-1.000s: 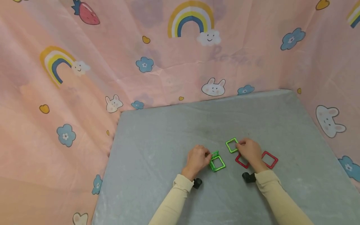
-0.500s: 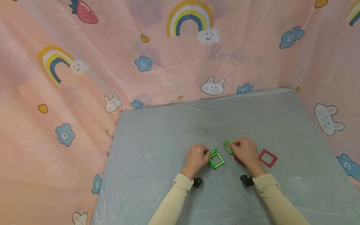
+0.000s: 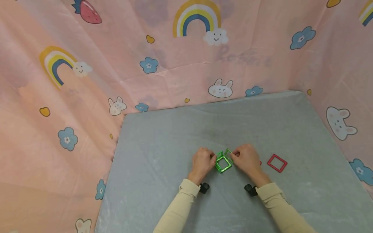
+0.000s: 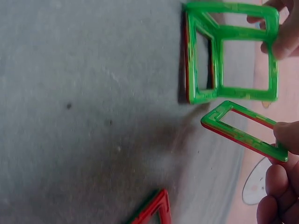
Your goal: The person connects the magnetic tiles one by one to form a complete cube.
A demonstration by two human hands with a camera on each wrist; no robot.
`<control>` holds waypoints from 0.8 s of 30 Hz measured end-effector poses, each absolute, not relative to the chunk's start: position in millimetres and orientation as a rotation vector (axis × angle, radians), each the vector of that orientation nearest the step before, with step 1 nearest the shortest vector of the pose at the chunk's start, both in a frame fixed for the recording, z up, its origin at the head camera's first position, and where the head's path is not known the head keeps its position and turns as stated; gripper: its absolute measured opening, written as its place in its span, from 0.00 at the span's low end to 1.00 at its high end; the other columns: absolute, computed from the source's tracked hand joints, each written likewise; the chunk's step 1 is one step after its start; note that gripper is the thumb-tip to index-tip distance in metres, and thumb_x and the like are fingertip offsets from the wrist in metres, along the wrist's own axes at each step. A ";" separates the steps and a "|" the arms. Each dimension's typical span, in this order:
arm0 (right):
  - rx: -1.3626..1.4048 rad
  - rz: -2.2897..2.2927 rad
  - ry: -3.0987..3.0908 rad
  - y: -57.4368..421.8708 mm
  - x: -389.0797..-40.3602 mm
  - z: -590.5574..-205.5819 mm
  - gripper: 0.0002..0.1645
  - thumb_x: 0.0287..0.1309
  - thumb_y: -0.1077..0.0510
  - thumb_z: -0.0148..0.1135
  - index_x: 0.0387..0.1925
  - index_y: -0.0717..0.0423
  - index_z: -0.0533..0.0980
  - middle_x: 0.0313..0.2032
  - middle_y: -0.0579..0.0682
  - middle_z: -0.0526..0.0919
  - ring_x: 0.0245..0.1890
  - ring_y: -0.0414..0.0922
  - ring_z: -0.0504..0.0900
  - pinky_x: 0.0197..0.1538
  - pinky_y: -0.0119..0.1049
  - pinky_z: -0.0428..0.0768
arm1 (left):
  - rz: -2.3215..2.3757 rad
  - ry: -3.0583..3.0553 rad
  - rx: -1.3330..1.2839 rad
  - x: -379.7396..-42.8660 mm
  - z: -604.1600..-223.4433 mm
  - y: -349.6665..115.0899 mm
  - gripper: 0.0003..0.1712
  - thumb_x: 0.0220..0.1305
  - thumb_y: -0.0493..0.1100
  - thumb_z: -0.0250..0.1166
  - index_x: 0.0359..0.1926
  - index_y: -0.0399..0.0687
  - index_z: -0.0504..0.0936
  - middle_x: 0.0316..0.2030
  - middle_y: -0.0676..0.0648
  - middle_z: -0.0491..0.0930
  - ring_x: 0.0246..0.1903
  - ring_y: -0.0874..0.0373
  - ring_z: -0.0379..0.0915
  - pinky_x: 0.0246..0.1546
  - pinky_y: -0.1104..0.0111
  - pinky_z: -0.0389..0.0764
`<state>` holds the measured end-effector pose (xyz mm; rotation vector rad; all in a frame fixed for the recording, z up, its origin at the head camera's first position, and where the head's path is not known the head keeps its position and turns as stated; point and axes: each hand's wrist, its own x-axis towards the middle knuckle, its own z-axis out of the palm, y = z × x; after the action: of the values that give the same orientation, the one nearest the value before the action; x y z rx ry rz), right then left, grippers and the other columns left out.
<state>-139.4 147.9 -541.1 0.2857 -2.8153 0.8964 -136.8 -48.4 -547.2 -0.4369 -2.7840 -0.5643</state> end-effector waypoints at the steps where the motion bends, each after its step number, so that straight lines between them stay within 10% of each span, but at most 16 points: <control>1: 0.300 0.893 -2.805 146.6 -139.1 -541.5 0.07 0.48 0.59 0.70 0.20 0.58 0.85 0.22 0.52 0.82 0.29 0.52 0.79 0.34 0.49 0.76 | -0.566 -2.783 -0.437 -136.9 -547.3 -48.3 0.07 0.56 0.43 0.69 0.22 0.54 0.88 0.21 0.57 0.79 0.24 0.62 0.71 0.21 0.74 0.71; 24: 0.329 0.754 -2.729 126.8 -128.2 -545.0 0.08 0.44 0.61 0.73 0.16 0.57 0.82 0.18 0.50 0.78 0.26 0.54 0.75 0.33 0.50 0.75 | -0.573 -2.812 -0.459 -135.3 -546.1 -48.3 0.08 0.58 0.42 0.69 0.23 0.54 0.88 0.20 0.56 0.77 0.24 0.62 0.69 0.23 0.74 0.70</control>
<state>-128.2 126.8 -545.0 0.3291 -2.7285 0.7536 -135.3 -48.3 -546.1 -0.4588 -2.8118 -0.5732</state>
